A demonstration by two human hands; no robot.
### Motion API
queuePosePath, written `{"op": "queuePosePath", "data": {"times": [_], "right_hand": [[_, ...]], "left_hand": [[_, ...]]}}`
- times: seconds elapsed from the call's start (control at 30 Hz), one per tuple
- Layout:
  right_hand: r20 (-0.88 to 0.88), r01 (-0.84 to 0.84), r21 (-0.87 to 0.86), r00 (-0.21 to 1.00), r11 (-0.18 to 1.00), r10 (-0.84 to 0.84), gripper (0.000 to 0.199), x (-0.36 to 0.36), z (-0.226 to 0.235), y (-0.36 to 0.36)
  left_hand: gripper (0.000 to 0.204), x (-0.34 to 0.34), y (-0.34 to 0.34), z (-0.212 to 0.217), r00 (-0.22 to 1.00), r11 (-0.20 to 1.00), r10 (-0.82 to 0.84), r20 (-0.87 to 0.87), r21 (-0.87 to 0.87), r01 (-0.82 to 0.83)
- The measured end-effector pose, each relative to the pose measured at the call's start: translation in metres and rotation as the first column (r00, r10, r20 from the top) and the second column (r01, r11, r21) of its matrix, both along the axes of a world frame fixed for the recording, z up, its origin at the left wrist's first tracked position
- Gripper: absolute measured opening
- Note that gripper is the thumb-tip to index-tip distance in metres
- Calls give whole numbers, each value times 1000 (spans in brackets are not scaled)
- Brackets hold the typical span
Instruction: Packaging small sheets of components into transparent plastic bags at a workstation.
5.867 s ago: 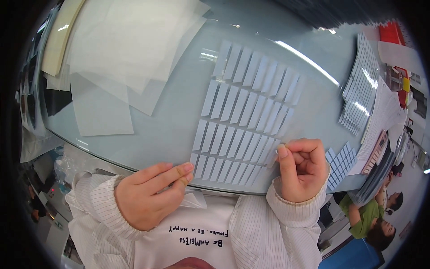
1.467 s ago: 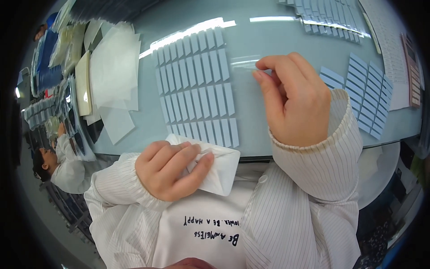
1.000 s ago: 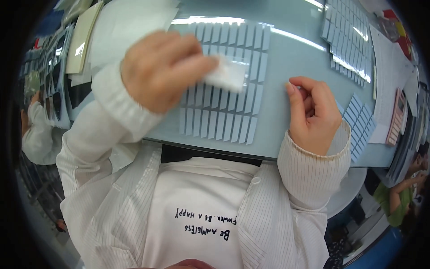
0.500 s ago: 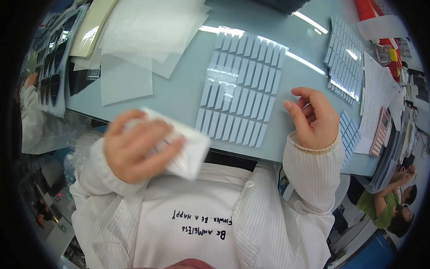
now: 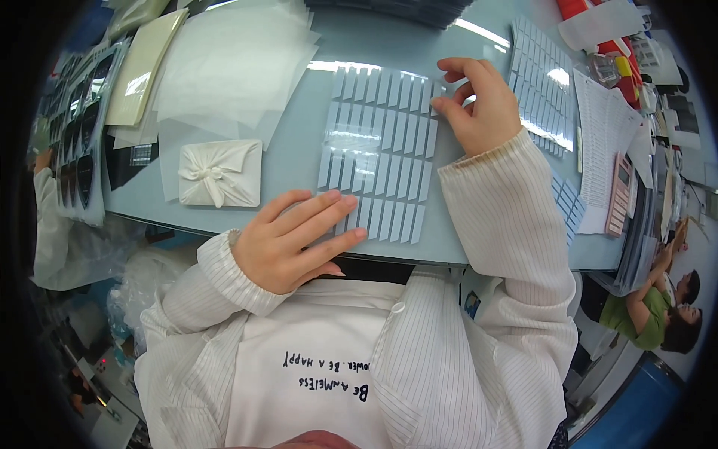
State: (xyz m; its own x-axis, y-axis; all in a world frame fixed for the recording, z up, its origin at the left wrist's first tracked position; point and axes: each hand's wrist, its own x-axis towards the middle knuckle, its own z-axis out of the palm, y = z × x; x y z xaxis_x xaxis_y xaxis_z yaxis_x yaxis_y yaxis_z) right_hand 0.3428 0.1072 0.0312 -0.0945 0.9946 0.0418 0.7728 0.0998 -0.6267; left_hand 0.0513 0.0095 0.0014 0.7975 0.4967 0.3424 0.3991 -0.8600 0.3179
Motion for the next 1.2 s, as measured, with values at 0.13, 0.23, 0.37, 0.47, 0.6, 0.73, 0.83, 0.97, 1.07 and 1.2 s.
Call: {"op": "queuePosePath", "data": {"times": [0.13,0.23,0.37,0.47,0.6,0.73,0.83,0.97,1.07,1.2], "right_hand": [[-95,60,-88,993,994,-68,42,5,-6,9],[-46,128,-115,990,985,-134,39,5,-1,14],[-93,177,-167,977,970,-194,35,5,0,20],[-111,205,-179,968,962,-227,29,4,1,21],[74,197,27,977,980,-199,23,-8,-3,7],[261,-123,366,965,922,25,19,-52,6,-32],[287,-182,380,955,907,72,16,-50,8,-27],[366,-71,388,927,919,-82,10,-20,-1,-5],[279,-47,314,959,948,-45,8,-30,1,-12],[454,-514,84,782,854,426,10,-81,35,-71]], "left_hand": [[54,0,-2,-4,999,999,15,33,-31,-14],[56,2,-1,-3,998,997,35,58,-65,-31],[56,2,0,-1,996,995,33,78,-93,-25],[55,3,0,-1,996,995,33,87,-99,-24],[53,3,1,2,996,994,30,84,-107,-21],[51,1,1,2,996,992,38,86,-121,-28],[51,0,0,4,996,990,38,75,-135,-27],[51,3,0,3,996,993,34,85,-118,-23],[50,4,-3,4,996,990,46,75,-135,-36],[50,2,-9,3,996,987,75,54,-146,-66]]}}
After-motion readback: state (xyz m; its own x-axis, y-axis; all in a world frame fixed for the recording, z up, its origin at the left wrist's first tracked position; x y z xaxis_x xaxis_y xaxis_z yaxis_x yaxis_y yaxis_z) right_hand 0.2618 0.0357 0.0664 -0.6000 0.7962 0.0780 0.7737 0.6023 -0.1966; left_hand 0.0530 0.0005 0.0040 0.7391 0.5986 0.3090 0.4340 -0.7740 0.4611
